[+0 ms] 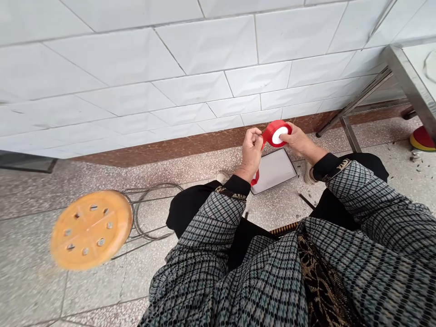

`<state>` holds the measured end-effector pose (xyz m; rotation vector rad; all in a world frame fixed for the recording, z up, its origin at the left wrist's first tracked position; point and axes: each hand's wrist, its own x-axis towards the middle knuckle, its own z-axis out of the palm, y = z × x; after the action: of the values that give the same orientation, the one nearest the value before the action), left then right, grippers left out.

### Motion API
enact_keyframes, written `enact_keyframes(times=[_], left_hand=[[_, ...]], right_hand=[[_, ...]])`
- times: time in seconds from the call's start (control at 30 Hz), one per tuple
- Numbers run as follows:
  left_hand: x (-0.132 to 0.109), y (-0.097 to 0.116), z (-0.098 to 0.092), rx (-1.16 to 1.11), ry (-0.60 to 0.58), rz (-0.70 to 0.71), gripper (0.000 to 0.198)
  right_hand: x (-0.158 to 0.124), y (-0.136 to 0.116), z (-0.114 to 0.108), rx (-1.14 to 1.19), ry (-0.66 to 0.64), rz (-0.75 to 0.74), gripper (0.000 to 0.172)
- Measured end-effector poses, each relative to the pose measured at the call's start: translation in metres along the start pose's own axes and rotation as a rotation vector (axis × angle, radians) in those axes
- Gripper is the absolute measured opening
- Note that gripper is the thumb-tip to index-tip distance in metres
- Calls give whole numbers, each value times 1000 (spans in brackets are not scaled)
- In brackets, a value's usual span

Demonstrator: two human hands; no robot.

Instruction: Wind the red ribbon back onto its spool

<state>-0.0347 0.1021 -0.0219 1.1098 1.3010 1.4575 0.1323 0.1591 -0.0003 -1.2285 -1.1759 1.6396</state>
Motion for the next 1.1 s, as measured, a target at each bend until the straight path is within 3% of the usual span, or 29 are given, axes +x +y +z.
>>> enact_keyframes(times=[0.1,0.2,0.33,0.47,0.57,0.67,0.73,0.83,1.0,1.1], left_hand=[[4,-5,-4,297,20,343,19],[6,-7,-9,470,-13,486,24],[7,-9,-11,534,-80,477,36],[8,-12,-6,564,-123,369,57],[9,-13,1,564,-85,283,50],[12,-13,2,466,-111,213,45],[16,-10,-4,376,-186,151,45],[22,1,-24,310,-337,89,49],[30,23,-57,395,-518,5,62],[33,26,-64,454,-644,-24,60]], right_hand=[[-6,-7,5,127,-32,101,45],[-9,-13,7,168,-30,120,40],[-8,-12,6,132,-14,54,46],[-2,3,8,-68,148,-89,44],[-2,14,14,-257,255,-147,42],[-6,16,23,-255,312,-126,48],[-12,10,25,-151,232,-100,51],[-19,-7,17,-14,-93,-54,58],[-27,-32,-12,-124,-445,77,52],[-26,-34,-19,-205,-547,102,61]])
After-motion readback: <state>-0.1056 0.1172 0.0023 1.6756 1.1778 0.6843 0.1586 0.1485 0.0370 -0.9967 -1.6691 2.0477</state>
